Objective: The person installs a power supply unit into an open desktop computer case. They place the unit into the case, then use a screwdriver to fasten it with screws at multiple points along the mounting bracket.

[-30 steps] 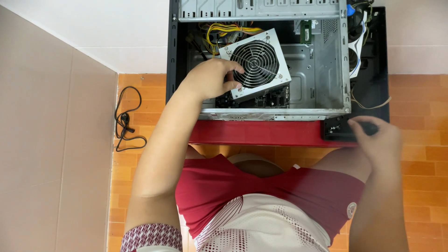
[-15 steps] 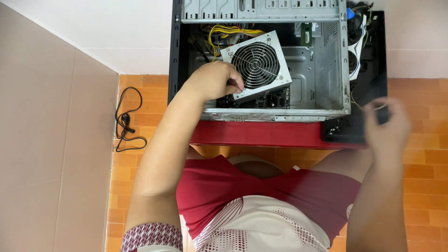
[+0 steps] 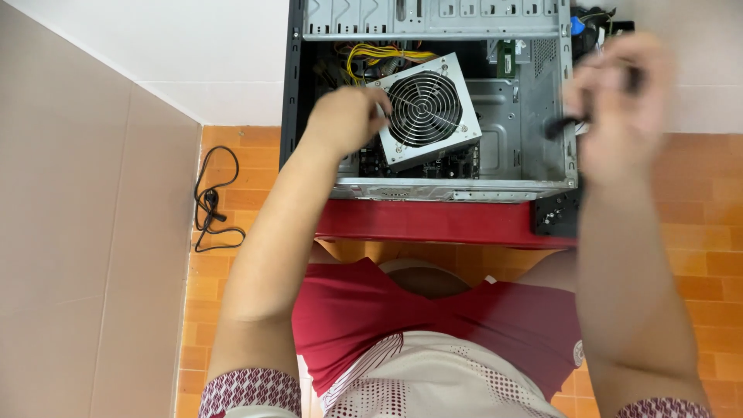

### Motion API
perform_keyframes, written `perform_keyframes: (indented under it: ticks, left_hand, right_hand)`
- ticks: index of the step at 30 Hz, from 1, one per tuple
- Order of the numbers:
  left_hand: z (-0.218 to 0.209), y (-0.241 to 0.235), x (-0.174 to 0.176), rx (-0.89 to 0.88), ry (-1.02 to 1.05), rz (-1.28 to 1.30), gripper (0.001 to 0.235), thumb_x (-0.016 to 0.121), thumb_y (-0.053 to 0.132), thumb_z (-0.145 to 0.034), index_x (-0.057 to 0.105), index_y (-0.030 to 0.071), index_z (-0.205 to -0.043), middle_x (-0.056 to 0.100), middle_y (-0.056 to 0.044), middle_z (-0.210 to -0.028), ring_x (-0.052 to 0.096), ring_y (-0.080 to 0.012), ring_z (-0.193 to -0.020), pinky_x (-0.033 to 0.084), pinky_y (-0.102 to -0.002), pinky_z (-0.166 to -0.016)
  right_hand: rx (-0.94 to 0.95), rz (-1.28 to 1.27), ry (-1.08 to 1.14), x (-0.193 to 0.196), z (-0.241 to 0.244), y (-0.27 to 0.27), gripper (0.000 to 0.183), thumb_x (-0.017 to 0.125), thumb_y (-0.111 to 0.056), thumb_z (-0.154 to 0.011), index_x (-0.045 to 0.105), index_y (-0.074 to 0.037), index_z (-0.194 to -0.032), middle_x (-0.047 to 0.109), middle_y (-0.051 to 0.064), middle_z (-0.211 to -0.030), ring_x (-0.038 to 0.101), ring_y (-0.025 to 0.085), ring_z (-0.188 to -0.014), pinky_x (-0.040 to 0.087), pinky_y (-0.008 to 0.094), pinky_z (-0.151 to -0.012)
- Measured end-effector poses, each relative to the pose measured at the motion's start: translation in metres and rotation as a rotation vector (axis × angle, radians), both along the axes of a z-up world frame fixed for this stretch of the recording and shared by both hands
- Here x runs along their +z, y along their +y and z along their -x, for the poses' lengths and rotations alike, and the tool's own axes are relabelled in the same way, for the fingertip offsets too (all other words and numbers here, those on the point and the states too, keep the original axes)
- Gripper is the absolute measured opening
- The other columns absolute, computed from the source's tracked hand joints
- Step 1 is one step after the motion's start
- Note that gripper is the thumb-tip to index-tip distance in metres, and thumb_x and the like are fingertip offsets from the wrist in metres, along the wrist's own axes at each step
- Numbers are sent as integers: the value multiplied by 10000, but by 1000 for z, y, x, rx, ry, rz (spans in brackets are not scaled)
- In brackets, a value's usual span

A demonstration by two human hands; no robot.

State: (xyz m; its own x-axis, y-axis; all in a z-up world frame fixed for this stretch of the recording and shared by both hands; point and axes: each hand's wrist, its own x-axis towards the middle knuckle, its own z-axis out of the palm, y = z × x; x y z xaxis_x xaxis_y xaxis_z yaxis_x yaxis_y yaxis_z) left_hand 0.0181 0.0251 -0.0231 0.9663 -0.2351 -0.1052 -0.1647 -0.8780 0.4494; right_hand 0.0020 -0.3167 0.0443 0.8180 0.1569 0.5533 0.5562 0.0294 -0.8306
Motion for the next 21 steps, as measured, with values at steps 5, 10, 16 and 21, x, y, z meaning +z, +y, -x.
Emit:
perform_keyframes:
  ticks: [5, 10, 16, 21]
  left_hand:
    - [-10, 7, -9, 115, -92, 16, 202, 668, 203, -929, 708, 204, -1127, 713, 8, -976, 646, -279, -986, 529, -469, -656]
    - [-20, 11, -16, 129, -85, 31, 218, 620, 238, -977, 707, 216, -1175, 671, -11, -1033, 627, -296, -1016, 537, -482, -693]
    - [-26, 11, -14, 111, -39, 21, 236, 581, 185, -960, 701, 234, -1157, 654, -49, -1105, 647, -332, -987, 525, -483, -648]
    - [-30, 8, -20, 12, -44, 57, 214, 628, 226, -951, 696, 233, -1155, 627, -62, -1102, 629, -338, -1053, 533, -509, -748]
  right_hand:
    - [199, 179, -87, 16, -29, 73, 242, 448, -277, -1196, 446, -35, -1183, 451, 105, -928, 500, 203, -722, 434, 349, -775]
    - [187, 485, -48, 20, -53, 116, 54, 532, -109, -1171, 539, -60, -1191, 580, 34, -823, 597, 172, -754, 498, 370, -818]
    - [232, 1120, 180, 5, -63, 147, 116, 645, -287, -1049, 709, -205, -1101, 525, -29, -497, 493, 142, -426, 252, 589, -1220]
    - [121, 1239, 106, -22, -68, 142, 151, 622, -247, -1046, 701, -237, -1175, 528, -13, -478, 426, 154, -375, 481, 373, -519]
